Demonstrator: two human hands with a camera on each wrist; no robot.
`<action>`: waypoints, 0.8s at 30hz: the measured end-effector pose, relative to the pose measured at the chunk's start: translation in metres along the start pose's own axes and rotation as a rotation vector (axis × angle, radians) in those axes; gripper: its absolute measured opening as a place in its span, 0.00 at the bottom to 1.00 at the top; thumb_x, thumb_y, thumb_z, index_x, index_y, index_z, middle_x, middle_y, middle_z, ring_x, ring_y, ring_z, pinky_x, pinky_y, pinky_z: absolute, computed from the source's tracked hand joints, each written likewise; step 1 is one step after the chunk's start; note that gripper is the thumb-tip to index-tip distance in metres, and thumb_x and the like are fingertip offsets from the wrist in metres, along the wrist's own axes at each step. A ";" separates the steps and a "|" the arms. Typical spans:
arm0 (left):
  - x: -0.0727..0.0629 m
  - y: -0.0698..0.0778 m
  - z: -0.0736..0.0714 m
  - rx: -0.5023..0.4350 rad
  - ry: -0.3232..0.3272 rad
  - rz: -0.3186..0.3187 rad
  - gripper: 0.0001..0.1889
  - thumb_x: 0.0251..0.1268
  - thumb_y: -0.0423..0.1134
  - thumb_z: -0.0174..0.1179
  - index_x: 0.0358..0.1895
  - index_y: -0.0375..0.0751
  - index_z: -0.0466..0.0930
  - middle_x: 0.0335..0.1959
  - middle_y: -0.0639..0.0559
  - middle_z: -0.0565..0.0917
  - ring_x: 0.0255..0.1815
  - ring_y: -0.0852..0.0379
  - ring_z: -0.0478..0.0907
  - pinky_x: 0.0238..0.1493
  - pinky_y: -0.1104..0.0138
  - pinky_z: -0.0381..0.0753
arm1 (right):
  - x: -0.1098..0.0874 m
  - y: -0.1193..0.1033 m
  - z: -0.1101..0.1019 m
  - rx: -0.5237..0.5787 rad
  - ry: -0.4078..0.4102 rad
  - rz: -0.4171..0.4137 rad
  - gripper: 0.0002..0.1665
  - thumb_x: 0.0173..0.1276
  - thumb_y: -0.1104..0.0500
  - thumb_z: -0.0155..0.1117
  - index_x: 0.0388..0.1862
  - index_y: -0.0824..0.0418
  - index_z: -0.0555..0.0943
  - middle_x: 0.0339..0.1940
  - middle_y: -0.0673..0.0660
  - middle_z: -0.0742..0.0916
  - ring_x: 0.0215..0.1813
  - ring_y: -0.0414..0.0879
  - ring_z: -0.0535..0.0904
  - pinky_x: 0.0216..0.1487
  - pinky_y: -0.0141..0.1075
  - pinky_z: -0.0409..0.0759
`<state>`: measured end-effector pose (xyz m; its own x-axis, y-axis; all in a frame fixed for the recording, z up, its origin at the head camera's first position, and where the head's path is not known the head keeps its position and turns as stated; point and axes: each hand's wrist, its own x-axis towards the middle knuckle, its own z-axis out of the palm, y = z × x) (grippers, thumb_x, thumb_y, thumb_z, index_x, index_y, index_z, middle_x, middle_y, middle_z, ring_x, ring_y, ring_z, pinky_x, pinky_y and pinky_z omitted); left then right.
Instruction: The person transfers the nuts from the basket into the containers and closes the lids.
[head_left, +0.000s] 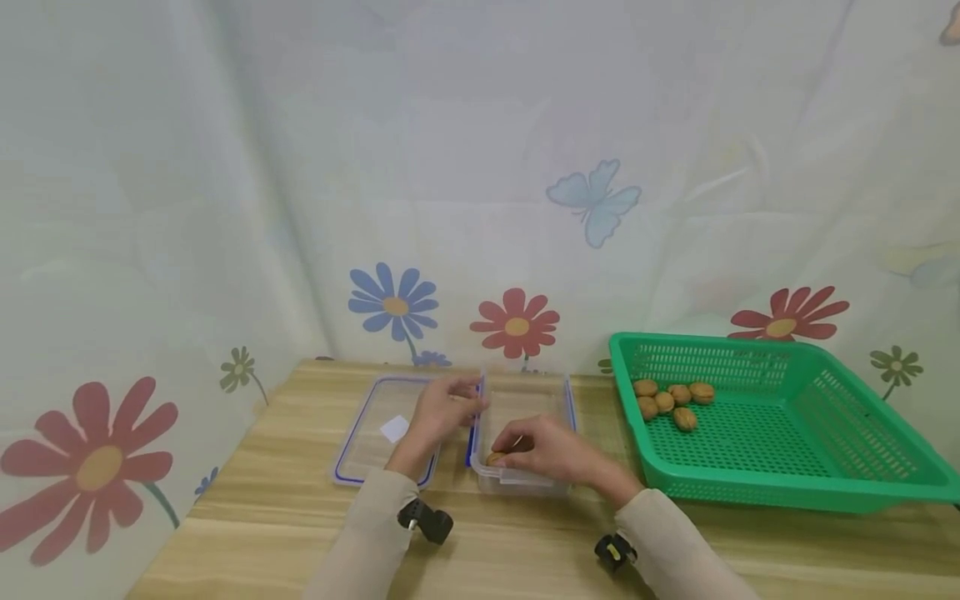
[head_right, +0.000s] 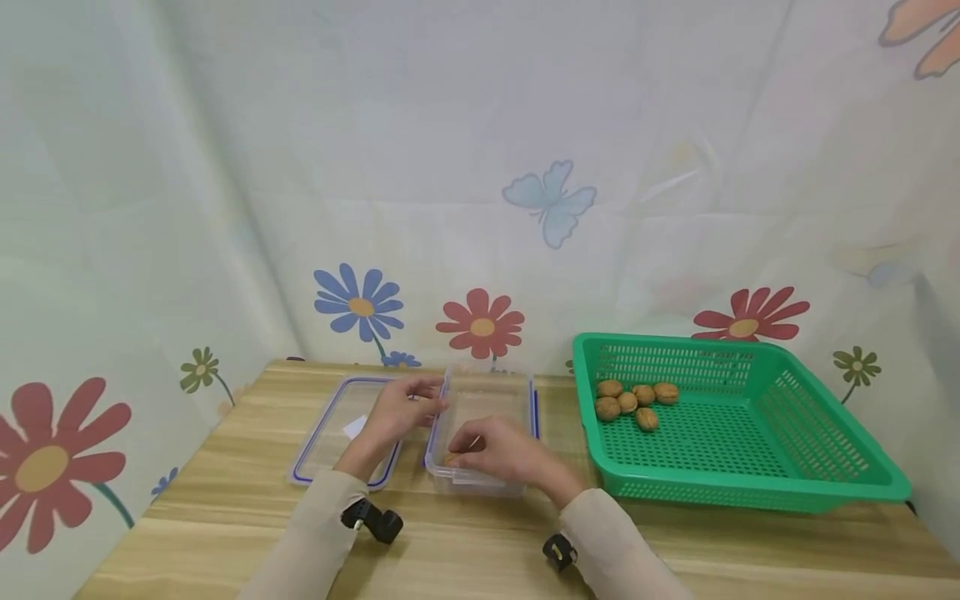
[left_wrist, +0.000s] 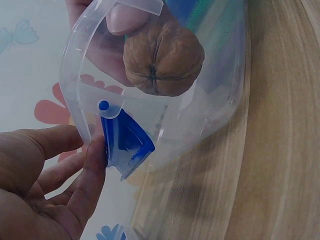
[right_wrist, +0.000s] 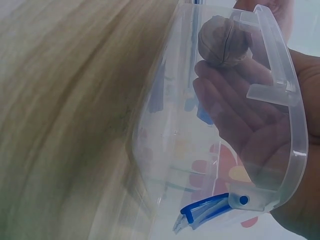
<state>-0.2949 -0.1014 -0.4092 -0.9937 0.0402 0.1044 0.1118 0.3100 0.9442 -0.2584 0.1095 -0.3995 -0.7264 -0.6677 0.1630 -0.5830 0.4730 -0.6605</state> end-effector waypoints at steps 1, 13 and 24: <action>0.000 0.000 0.000 -0.003 0.001 -0.009 0.22 0.68 0.28 0.72 0.64 0.32 0.83 0.47 0.38 0.88 0.36 0.48 0.90 0.39 0.61 0.93 | 0.000 0.000 0.000 -0.001 -0.003 0.002 0.06 0.72 0.62 0.75 0.46 0.59 0.90 0.41 0.48 0.92 0.45 0.40 0.87 0.53 0.35 0.88; 0.001 -0.002 -0.001 0.001 -0.005 0.000 0.23 0.68 0.28 0.71 0.65 0.31 0.83 0.48 0.37 0.88 0.38 0.48 0.89 0.40 0.62 0.93 | 0.000 0.001 -0.001 -0.002 -0.020 -0.026 0.05 0.73 0.62 0.74 0.46 0.60 0.91 0.41 0.47 0.92 0.45 0.40 0.86 0.54 0.37 0.88; 0.001 -0.002 0.000 -0.001 0.001 -0.012 0.23 0.68 0.29 0.71 0.66 0.32 0.82 0.48 0.37 0.88 0.37 0.48 0.89 0.40 0.61 0.92 | 0.000 -0.001 -0.001 -0.012 -0.020 -0.014 0.06 0.74 0.63 0.73 0.47 0.62 0.91 0.41 0.50 0.92 0.45 0.39 0.85 0.55 0.42 0.88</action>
<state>-0.2959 -0.1022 -0.4107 -0.9950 0.0358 0.0935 0.1001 0.3098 0.9455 -0.2579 0.1100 -0.3980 -0.7106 -0.6859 0.1571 -0.5977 0.4705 -0.6492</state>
